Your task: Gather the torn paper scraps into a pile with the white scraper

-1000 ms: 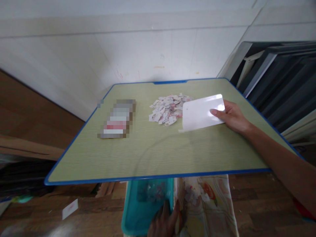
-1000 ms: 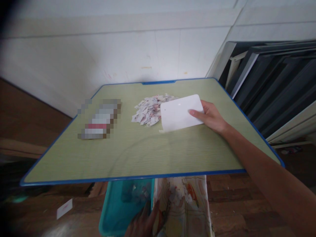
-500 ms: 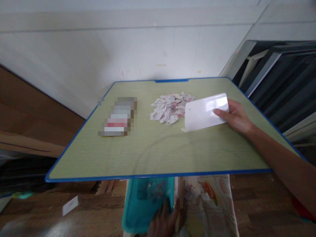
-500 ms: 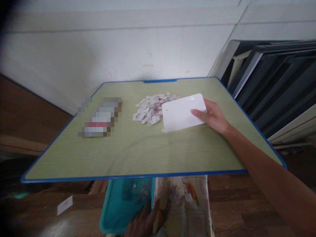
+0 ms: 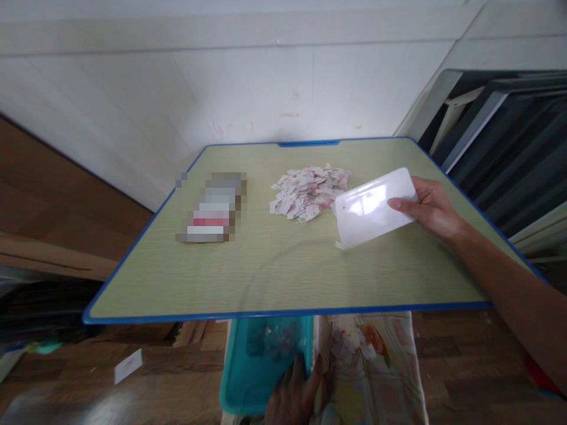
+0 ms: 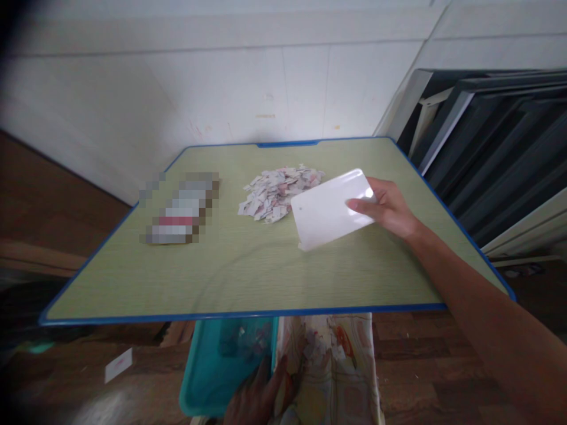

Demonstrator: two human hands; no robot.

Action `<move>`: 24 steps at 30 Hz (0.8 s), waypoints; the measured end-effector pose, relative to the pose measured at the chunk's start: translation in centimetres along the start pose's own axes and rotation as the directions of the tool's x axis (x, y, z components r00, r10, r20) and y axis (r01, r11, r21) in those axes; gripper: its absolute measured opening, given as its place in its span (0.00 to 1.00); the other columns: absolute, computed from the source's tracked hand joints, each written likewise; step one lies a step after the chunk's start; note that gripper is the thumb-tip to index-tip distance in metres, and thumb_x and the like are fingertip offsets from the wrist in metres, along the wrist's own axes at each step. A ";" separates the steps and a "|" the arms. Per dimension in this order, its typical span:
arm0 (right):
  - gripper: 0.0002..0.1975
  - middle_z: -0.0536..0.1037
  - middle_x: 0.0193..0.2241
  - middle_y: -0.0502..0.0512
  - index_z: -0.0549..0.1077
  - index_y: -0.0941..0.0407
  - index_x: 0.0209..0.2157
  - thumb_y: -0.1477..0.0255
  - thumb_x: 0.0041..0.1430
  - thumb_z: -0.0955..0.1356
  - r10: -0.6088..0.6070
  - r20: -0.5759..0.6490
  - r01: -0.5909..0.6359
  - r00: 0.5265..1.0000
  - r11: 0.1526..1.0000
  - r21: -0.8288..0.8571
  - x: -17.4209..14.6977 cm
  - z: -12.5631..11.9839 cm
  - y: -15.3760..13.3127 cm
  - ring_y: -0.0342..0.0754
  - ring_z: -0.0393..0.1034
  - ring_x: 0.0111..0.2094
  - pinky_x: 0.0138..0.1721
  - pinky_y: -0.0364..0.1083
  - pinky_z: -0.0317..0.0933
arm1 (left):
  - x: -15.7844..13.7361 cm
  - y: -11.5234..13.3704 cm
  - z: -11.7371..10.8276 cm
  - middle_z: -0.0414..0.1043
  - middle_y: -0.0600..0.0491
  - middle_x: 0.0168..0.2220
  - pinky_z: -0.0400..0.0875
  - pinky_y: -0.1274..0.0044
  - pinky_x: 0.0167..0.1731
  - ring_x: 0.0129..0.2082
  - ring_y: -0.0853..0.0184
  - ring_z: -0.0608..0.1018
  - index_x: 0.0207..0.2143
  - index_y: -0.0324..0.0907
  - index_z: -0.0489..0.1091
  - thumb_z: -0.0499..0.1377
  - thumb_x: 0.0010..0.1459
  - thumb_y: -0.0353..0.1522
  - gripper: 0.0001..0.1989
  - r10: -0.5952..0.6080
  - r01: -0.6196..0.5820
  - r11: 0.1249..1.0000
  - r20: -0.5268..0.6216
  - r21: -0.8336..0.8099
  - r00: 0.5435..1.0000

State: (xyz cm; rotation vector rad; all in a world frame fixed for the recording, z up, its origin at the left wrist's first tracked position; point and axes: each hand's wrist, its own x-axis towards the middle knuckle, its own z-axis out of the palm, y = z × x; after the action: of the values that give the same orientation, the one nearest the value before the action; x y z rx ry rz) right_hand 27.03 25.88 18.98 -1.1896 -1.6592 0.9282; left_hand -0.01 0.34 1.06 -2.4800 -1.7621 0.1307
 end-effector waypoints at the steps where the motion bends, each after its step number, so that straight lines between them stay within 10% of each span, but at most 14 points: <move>1: 0.08 0.73 0.25 0.47 0.72 0.46 0.31 0.65 0.45 0.69 0.010 0.008 -0.010 1.000 1.000 0.011 0.0 -0.1 0.0 0.44 0.64 0.22 0.21 0.45 0.57 | 0.0 0.0 0.0 0.71 0.51 0.41 0.71 0.80 0.25 0.28 0.68 0.74 0.51 0.58 0.55 0.56 0.42 0.20 0.35 0.001 -0.001 1.000 0.001 0.001 1.000; 12: 0.10 0.75 0.32 0.45 0.72 0.46 0.34 0.69 0.45 0.69 0.053 -0.095 -0.026 0.994 0.962 0.270 0.7 -0.4 0.9 0.45 0.67 0.25 0.25 0.46 0.61 | -0.2 0.1 0.4 0.71 0.49 0.42 0.71 0.78 0.26 0.31 0.67 0.74 0.52 0.57 0.53 0.55 0.44 0.20 0.34 -0.001 0.002 1.000 0.028 -0.021 1.000; 19: 0.08 0.75 0.25 0.45 0.73 0.47 0.30 0.70 0.43 0.70 0.163 0.076 -0.177 0.984 0.953 0.246 0.6 -0.4 0.9 0.42 0.65 0.21 0.18 0.42 0.58 | 0.2 0.1 0.0 0.71 0.52 0.41 0.71 0.79 0.24 0.28 0.68 0.74 0.51 0.58 0.54 0.55 0.42 0.19 0.35 -0.006 0.007 1.000 0.044 -0.008 0.999; 24: 0.10 0.75 0.28 0.47 0.73 0.52 0.33 0.73 0.43 0.69 0.098 -0.206 -0.014 0.974 0.926 0.376 1.7 -1.0 2.0 0.42 0.66 0.23 0.23 0.42 0.61 | 0.2 0.0 -0.3 0.71 0.52 0.41 0.71 0.80 0.24 0.29 0.68 0.74 0.51 0.58 0.55 0.56 0.44 0.22 0.33 -0.015 0.017 0.999 0.044 -0.046 0.999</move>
State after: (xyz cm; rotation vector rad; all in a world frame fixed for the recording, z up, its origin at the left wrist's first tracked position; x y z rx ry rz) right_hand 28.29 28.17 17.89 -1.0392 -1.2095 1.0506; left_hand 0.08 0.57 1.41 -2.5128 -1.8225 0.1444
